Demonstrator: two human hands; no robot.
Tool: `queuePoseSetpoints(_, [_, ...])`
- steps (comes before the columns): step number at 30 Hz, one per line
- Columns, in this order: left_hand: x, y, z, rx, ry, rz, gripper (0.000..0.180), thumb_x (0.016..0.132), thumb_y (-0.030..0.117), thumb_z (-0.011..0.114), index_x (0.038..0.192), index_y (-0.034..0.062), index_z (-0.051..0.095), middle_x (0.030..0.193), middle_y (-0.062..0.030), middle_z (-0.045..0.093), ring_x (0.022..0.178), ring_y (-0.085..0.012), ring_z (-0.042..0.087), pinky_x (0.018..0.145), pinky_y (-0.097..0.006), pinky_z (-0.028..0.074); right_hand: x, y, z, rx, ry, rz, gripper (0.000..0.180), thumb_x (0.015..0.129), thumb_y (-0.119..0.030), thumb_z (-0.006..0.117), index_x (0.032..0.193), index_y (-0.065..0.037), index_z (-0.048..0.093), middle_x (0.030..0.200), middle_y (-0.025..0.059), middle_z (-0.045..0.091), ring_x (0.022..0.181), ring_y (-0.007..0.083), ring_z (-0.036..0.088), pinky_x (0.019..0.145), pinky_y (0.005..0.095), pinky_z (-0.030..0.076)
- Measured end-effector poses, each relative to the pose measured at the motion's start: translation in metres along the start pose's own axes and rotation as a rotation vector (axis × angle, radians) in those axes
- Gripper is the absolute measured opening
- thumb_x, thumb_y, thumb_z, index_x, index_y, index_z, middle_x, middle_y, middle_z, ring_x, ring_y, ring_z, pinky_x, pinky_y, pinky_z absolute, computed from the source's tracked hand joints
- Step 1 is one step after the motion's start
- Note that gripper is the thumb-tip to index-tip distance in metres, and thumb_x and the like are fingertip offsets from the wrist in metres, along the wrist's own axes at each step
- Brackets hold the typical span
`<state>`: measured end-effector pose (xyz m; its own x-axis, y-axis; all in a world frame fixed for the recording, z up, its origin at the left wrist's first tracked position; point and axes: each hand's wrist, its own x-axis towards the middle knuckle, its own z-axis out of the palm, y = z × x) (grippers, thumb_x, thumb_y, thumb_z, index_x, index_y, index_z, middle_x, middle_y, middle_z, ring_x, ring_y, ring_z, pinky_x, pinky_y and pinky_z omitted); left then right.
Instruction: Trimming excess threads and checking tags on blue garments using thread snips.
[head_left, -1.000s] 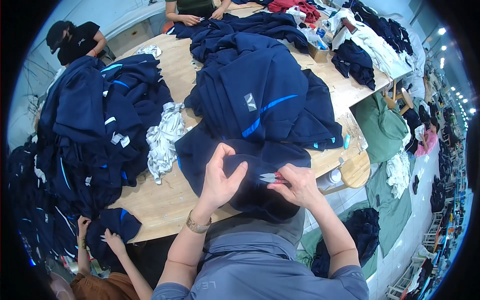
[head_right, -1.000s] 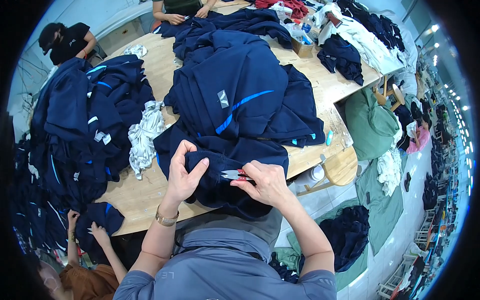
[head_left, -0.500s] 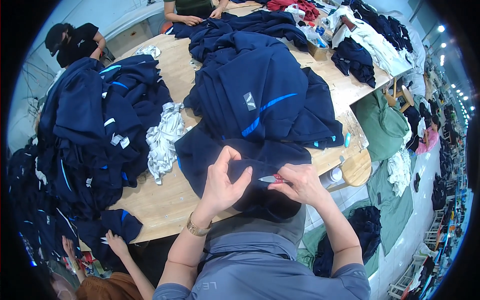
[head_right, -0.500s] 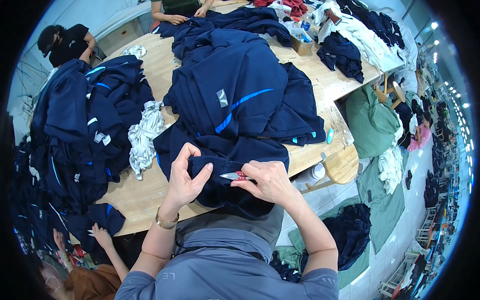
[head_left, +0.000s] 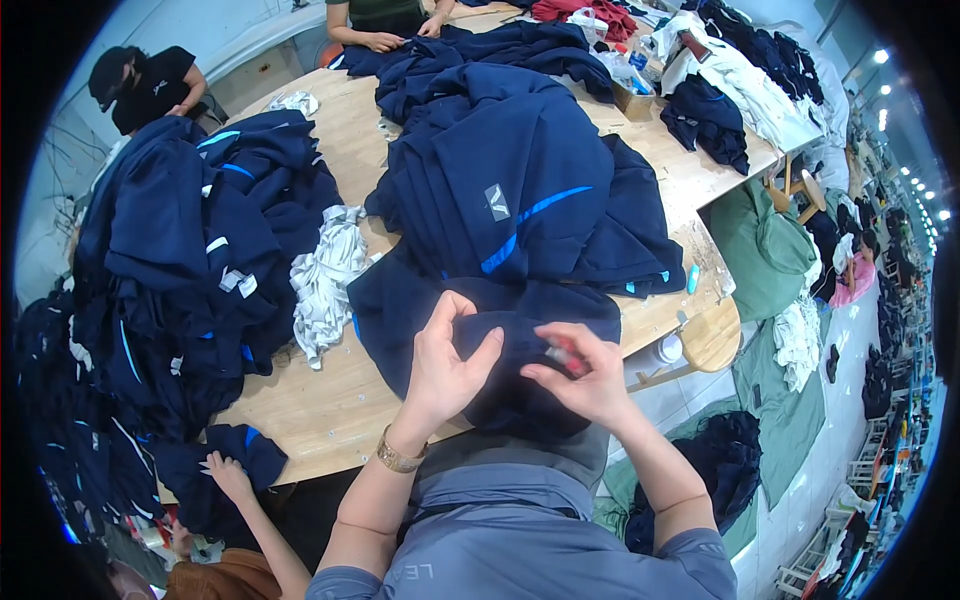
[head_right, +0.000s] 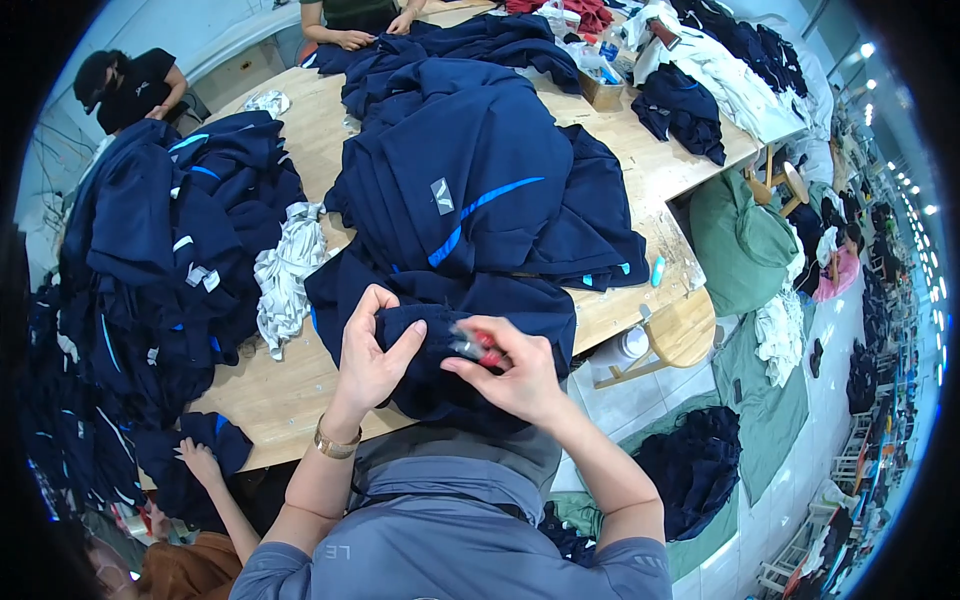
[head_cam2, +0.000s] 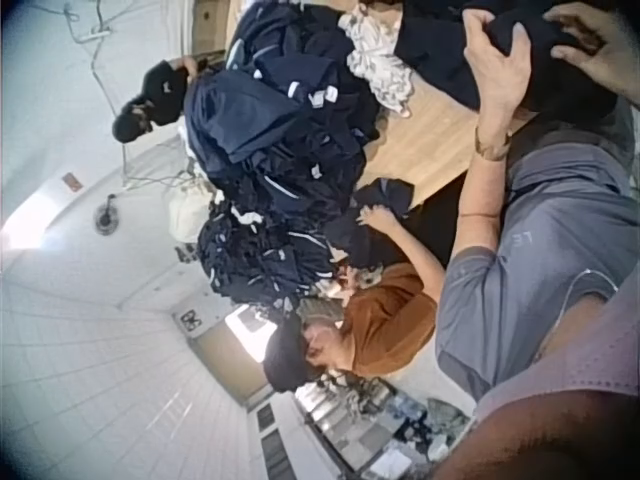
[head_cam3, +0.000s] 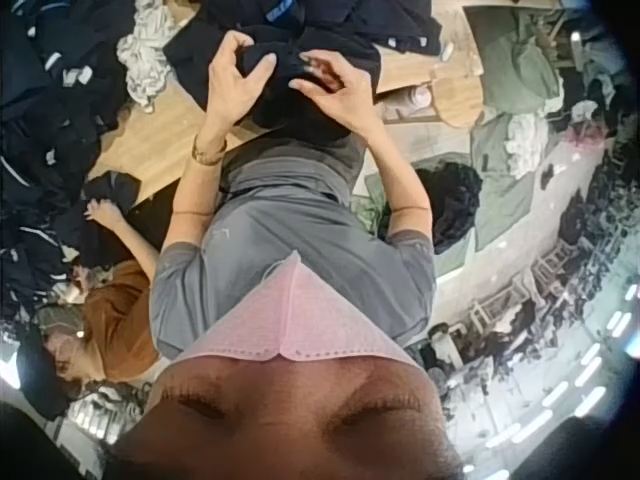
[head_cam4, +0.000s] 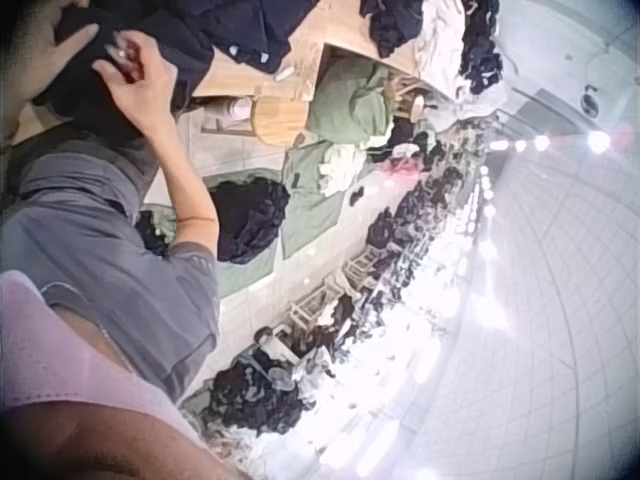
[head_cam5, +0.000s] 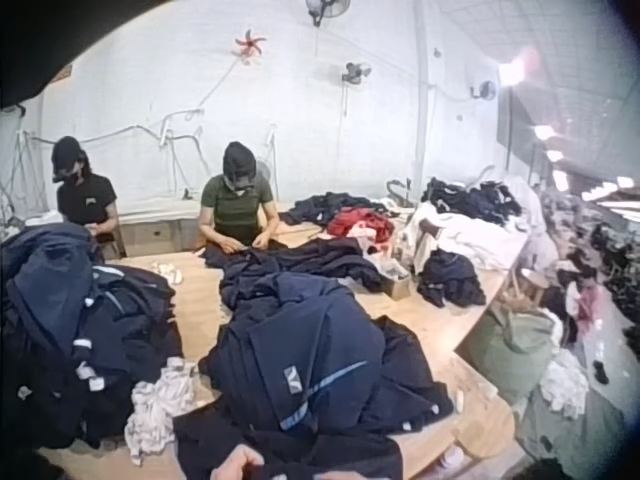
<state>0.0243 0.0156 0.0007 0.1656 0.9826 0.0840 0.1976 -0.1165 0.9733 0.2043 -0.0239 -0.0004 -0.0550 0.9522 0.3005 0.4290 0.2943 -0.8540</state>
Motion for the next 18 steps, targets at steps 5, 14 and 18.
queuePoseSetpoints(5, [0.000,0.000,0.003,-0.050,0.023,-0.023,0.023,0.078,0.010,0.066,0.083,0.0033,0.045,0.069,-0.0032,0.054,0.065,-0.0070,0.049,0.059,-0.023,0.042,-0.004,0.018,0.017,-0.136,0.019,-0.246,0.022,0.078,0.001,0.063,0.099,-0.003,0.065,0.071,0.0093,0.066,0.056,0.0134,0.062,0.055,0.0240,0.049])
queuePoseSetpoints(14, [0.002,-0.016,0.000,-0.101,0.088,0.069,0.022,0.079,0.008,0.066,0.082,0.0036,0.045,0.073,-0.0001,0.047,0.068,-0.0063,0.045,0.061,-0.021,0.040,-0.012,0.006,0.013,0.639,-0.121,0.314,0.008,0.086,-0.008,0.062,0.085,0.000,0.060,0.072,-0.0037,0.057,0.065,0.0002,0.047,0.060,0.0158,0.038])
queuePoseSetpoints(18, [0.002,-0.016,-0.003,-0.165,0.073,0.034,0.022,0.079,0.007,0.066,0.082,0.0038,0.045,0.072,-0.0002,0.047,0.068,-0.0066,0.045,0.061,-0.022,0.040,-0.013,0.009,-0.008,0.632,-0.453,0.277,0.007,0.083,-0.007,0.064,0.083,-0.001,0.062,0.070,-0.0039,0.057,0.059,0.0005,0.044,0.053,0.0167,0.034])
